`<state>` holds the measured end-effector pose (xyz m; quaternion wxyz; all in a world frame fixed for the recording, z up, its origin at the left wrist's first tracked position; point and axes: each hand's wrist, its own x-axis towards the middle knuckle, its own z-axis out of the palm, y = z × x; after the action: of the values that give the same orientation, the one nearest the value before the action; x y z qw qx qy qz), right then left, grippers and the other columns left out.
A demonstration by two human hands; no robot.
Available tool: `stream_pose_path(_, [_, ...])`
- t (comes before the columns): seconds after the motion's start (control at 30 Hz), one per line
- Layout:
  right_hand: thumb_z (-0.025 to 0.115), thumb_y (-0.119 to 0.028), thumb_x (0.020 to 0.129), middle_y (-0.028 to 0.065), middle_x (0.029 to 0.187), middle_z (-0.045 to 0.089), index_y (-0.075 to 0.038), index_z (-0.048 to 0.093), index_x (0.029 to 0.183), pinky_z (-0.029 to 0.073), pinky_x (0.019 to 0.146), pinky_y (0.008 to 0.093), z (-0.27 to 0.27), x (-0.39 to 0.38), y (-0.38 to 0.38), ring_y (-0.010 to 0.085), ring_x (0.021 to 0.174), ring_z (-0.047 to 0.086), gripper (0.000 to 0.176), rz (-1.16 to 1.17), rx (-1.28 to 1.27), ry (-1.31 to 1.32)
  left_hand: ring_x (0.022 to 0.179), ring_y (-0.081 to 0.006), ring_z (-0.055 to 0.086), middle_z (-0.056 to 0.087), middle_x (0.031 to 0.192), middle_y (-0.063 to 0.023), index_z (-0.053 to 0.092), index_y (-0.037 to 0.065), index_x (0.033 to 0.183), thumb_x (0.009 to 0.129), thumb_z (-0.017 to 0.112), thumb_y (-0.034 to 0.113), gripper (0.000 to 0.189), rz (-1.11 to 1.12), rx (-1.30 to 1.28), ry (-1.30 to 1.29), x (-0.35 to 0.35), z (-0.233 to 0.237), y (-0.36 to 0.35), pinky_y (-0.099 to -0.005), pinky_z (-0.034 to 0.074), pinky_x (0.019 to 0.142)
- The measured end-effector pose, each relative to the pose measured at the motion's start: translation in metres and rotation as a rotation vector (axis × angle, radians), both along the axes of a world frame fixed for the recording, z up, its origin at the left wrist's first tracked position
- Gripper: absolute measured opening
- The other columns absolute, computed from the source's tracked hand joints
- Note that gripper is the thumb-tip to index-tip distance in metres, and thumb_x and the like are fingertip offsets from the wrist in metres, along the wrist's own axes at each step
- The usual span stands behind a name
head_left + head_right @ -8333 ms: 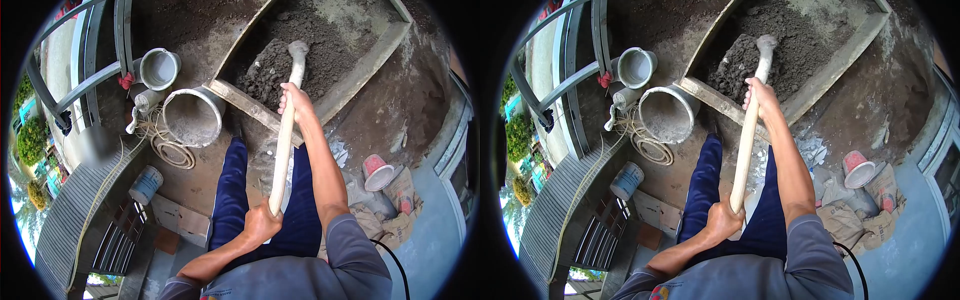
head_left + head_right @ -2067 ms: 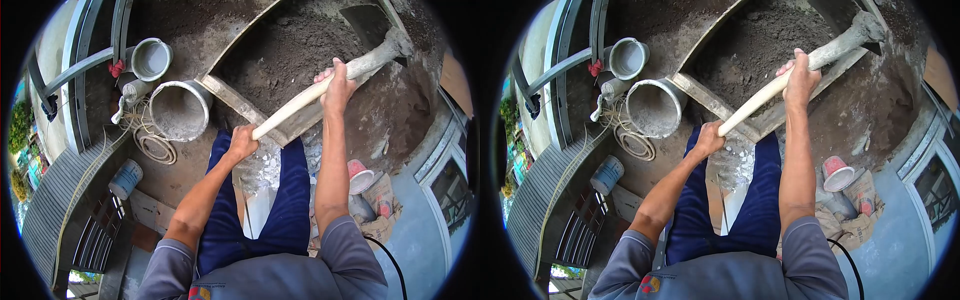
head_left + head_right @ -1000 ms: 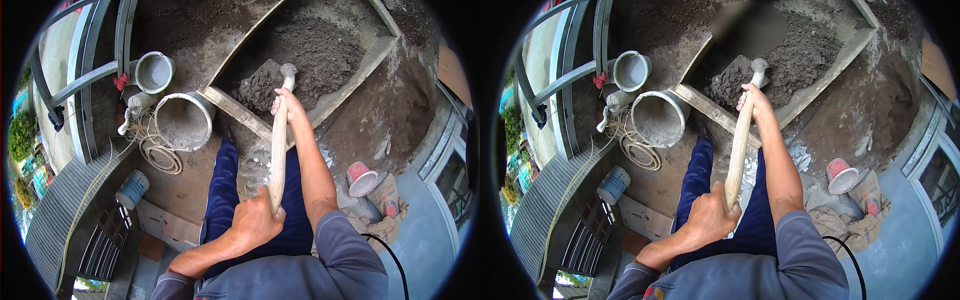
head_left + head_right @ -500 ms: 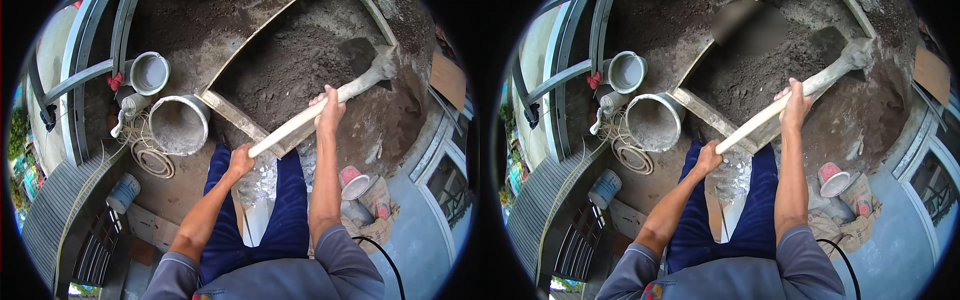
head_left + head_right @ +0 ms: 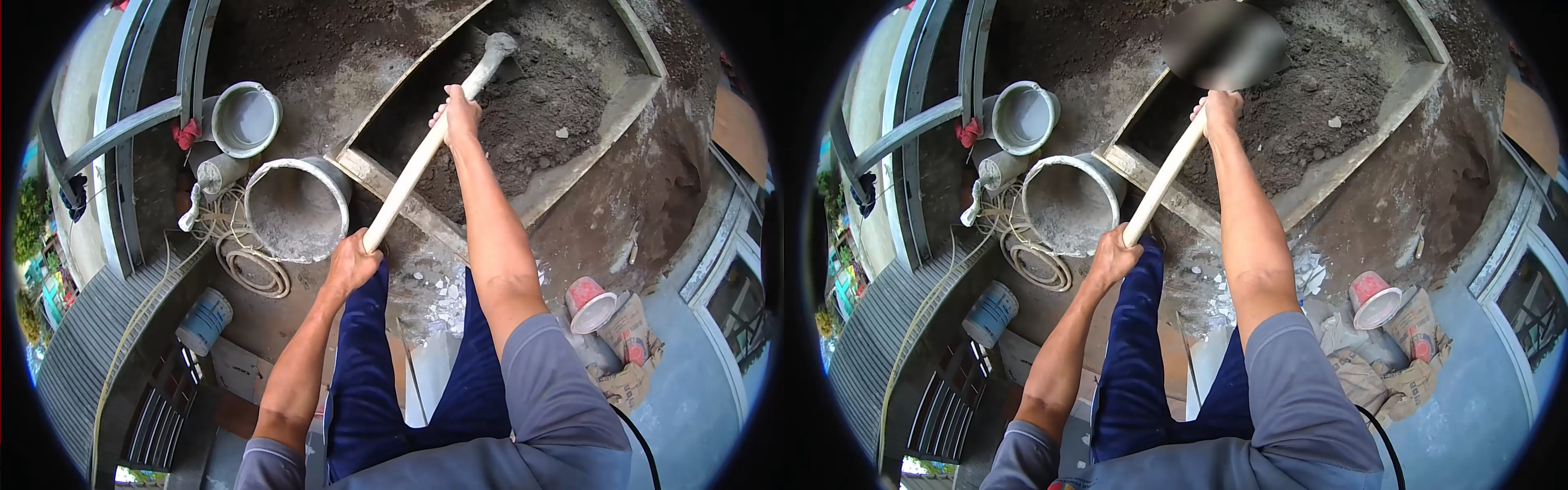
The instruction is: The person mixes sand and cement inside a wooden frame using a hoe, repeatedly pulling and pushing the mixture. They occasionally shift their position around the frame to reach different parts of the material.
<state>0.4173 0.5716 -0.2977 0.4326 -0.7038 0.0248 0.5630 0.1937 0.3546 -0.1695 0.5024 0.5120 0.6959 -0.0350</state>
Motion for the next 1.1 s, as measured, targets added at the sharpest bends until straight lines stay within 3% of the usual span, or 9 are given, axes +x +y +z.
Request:
stream_pose_path(0.4, [0.071, -0.024, 0.089, 0.0083, 0.066, 0.051, -0.004, 0.05, 0.09, 0.052, 0.044, 0.0463, -0.037, -0.031, -0.088, 0.0246, 0.048, 0.054, 0.029, 0.298, -0.248, 0.357, 0.092, -0.0532, 0.071, 0.071, 0.09, -0.0365, 0.06, -0.011, 0.11, 0.084, 0.071, 0.017, 0.04, 0.056, -0.261, 0.11, 0.076, 0.151, -0.023, -0.0546, 0.056, 0.085])
stream_pose_path(0.53, [0.067, -0.022, 0.093, 0.0074, 0.067, 0.047, -0.004, 0.049, 0.093, 0.053, 0.048, 0.0476, -0.044, 0.01, -0.109, 0.0248, 0.052, 0.054, 0.025, 0.199, -0.279, 0.502, 0.088, -0.0523, 0.072, 0.071, 0.088, -0.0352, 0.056, -0.011, 0.115, 0.085, 0.071, 0.018, 0.044, -0.099, -0.259, 0.093, 0.113, 0.176, -0.016, -0.0569, 0.057, 0.084])
stream_pose_path(0.57, [0.067, -0.022, 0.093, 0.0071, 0.067, 0.047, -0.005, 0.049, 0.094, 0.053, 0.048, 0.0473, -0.043, 0.028, -0.111, 0.0249, 0.051, 0.053, 0.025, 0.211, -0.283, 0.548, 0.089, -0.0541, 0.07, 0.07, 0.087, -0.0373, 0.057, -0.01, 0.109, 0.083, 0.071, 0.017, 0.041, -0.07, -0.24, 0.05, 0.13, 0.187, -0.011, -0.0563, 0.057, 0.084])
stream_pose_path(0.73, [0.072, -0.023, 0.091, 0.0043, 0.062, 0.046, -0.011, 0.047, 0.08, 0.049, 0.048, 0.0422, 0.039, 0.104, -0.136, 0.0219, 0.049, 0.051, 0.03, 0.07, -0.29, 0.604, 0.073, -0.0523, 0.071, 0.066, 0.072, -0.0358, 0.054, -0.014, 0.102, 0.083, 0.069, 0.014, 0.037, -0.161, -0.259, -0.08, 0.172, 0.262, -0.003, -0.0563, 0.058, 0.073])
stream_pose_path(0.87, [0.074, -0.026, 0.09, 0.003, 0.065, 0.048, -0.011, 0.047, 0.087, 0.048, 0.048, 0.0393, 0.139, 0.163, -0.135, 0.0195, 0.05, 0.05, 0.031, -0.013, -0.191, 0.43, 0.071, -0.0514, 0.07, 0.067, 0.072, -0.0329, 0.051, -0.009, 0.109, 0.083, 0.071, 0.016, 0.041, -0.247, -0.346, -0.228, 0.164, 0.314, -0.007, -0.0569, 0.058, 0.07])
stream_pose_path(0.97, [0.071, -0.026, 0.091, 0.0033, 0.066, 0.048, -0.01, 0.048, 0.089, 0.048, 0.049, 0.0391, 0.189, 0.188, -0.125, 0.0193, 0.051, 0.05, 0.028, -0.095, -0.051, 0.253, 0.074, -0.0501, 0.071, 0.068, 0.078, -0.0327, 0.051, -0.006, 0.111, 0.082, 0.071, 0.017, 0.041, -0.359, -0.249, -0.306, 0.138, 0.285, -0.032, -0.0557, 0.058, 0.07])
stream_pose_path(1.03, [0.069, -0.025, 0.092, 0.0036, 0.067, 0.048, -0.009, 0.048, 0.089, 0.048, 0.049, 0.039, 0.196, 0.186, -0.116, 0.0192, 0.052, 0.051, 0.027, -0.123, 0.051, 0.104, 0.081, -0.0475, 0.071, 0.07, 0.085, -0.0277, 0.054, 0.0, 0.109, 0.082, 0.071, 0.013, 0.035, -0.323, -0.133, -0.192, 0.119, 0.191, -0.062, -0.0547, 0.057, 0.072])
stream_pose_path(1.07, [0.068, -0.023, 0.092, 0.0042, 0.067, 0.048, -0.006, 0.05, 0.09, 0.047, 0.048, 0.0393, 0.185, 0.182, -0.111, 0.0191, 0.051, 0.051, 0.025, -0.163, 0.08, 0.048, 0.079, -0.0463, 0.072, 0.07, 0.081, -0.0262, 0.055, 0.0, 0.1, 0.081, 0.072, 0.011, 0.028, -0.268, -0.015, -0.228, 0.111, 0.131, -0.069, -0.0547, 0.057, 0.073])
stream_pose_path(1.1, [0.068, -0.021, 0.092, 0.0045, 0.067, 0.048, -0.004, 0.052, 0.09, 0.047, 0.048, 0.0388, 0.188, 0.177, -0.105, 0.019, 0.05, 0.051, 0.023, -0.176, 0.108, -0.024, 0.089, -0.0466, 0.071, 0.071, 0.085, -0.0262, 0.059, -0.001, 0.095, 0.079, 0.071, 0.008, 0.022, -0.214, -0.054, -0.234, 0.11, 0.089, -0.063, -0.0536, 0.056, 0.081])
